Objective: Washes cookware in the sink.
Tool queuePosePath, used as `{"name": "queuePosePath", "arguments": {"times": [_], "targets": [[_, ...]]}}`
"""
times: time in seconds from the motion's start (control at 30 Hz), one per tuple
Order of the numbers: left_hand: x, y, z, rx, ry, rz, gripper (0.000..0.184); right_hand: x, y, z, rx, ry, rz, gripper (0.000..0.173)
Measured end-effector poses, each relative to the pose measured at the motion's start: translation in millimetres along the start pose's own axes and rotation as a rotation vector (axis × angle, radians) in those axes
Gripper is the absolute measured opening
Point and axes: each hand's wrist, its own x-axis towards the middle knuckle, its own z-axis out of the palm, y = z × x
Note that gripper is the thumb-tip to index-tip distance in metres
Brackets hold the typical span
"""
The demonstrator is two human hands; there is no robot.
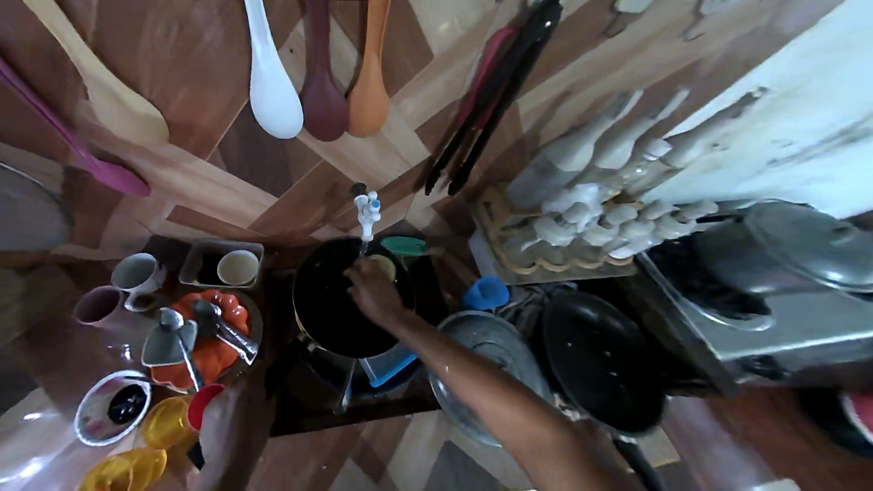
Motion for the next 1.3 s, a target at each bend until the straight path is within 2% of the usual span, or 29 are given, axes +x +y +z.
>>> {"name": "queuePosePath", "arguments": {"times": [0.07, 0.13, 0.2, 0.27, 0.33, 0.4, 0.43, 0.5, 0.57, 0.63, 0.7, 0.77, 0.83, 0.9, 0.93, 0.97, 1.07, 1.17, 1.23, 1.3], "targets": [[-6.0, 3.5, -5.5, 0.004, -0.012, -0.006, 0.040, 18.1, 20.9, -1.5, 0.022, 0.047, 0.212, 0.043], [-9.6, 14.7, -5.1, -0.011, -0.053, -0.002, 0.042, 28.9, 9.3, 2.9, 0.157, 0.086, 0.298, 0.042], [-9.5, 21.7, 1.4, -0.024, -0.096, 0.006, 0.043, 26.4, -21.3, 16.8, 0.306, 0.016, 0.219, 0.041], [-2.0, 20.7, 9.6, -0.051, -0.126, 0.002, 0.046, 9.4, -41.8, 28.1, 0.441, -0.114, 0.045, 0.036], [5.6, 8.7, 14.8, -0.067, -0.095, -0.017, 0.047, -17.2, -31.9, 27.3, 0.472, -0.319, -0.156, 0.031], [7.7, -9.5, 14.8, -0.091, -0.028, -0.026, 0.046, -39.9, 5.0, 17.8, 0.361, -0.455, -0.281, 0.024], [6.6, -16.8, 13.6, -0.091, 0.001, -0.027, 0.045, -45.0, 28.9, 11.2, 0.268, -0.429, -0.278, 0.021], [-1.0, -16.8, 7.3, -0.071, 0.010, -0.016, 0.044, -34.4, 55.7, -17.7, 0.029, -0.383, -0.121, 0.030], [-9.0, -3.6, 5.6, -0.055, -0.046, 0.009, 0.042, -8.6, 65.4, -13.0, -0.092, -0.179, -0.055, 0.031], [-10.3, 12.8, 8.3, -0.058, -0.089, 0.032, 0.044, 17.1, 52.9, 9.2, 0.066, 0.068, -0.006, 0.026], [-7.9, 22.6, 11.1, -0.044, -0.104, 0.038, 0.045, 27.0, 19.0, 26.7, 0.301, 0.109, 0.010, 0.026], [-2.6, 20.2, 14.4, -0.022, -0.124, 0.024, 0.045, 12.9, -5.1, 45.5, 0.442, -0.048, -0.131, 0.024], [2.6, 8.3, 14.1, -0.027, -0.102, 0.008, 0.045, -13.4, -7.3, 41.7, 0.425, -0.286, -0.317, 0.024], [0.6, -8.8, 10.8, -0.028, -0.024, -0.005, 0.044, -35.9, 9.7, 23.3, 0.279, -0.481, -0.397, 0.021], [-2.5, -15.9, 7.5, -0.019, 0.042, 0.000, 0.041, -42.6, 25.7, 14.5, 0.214, -0.509, -0.379, 0.019], [-6.1, -21.3, 3.1, -0.006, 0.121, 0.017, 0.039, -46.8, 43.9, 6.0, 0.174, -0.482, -0.315, 0.018], [-11.1, -34.1, -14.7, 0.094, 0.368, 0.097, 0.038, -45.5, 84.2, -17.6, 0.201, -0.258, -0.054, 0.024], [-4.8, -48.3, -34.3, 0.198, 0.615, 0.186, 0.041, -45.1, 90.3, -28.5, 0.165, -0.207, 0.143, 0.026], [4.4, -60.9, -47.4, 0.260, 0.781, 0.262, 0.038, -50.5, 79.8, -26.7, 0.145, -0.142, 0.186, 0.031], [12.4, -69.7, -64.7, 0.340, 0.861, 0.286, 0.034, -53.3, 68.9, -16.8, 0.202, 0.046, 0.110, 0.032]]}}
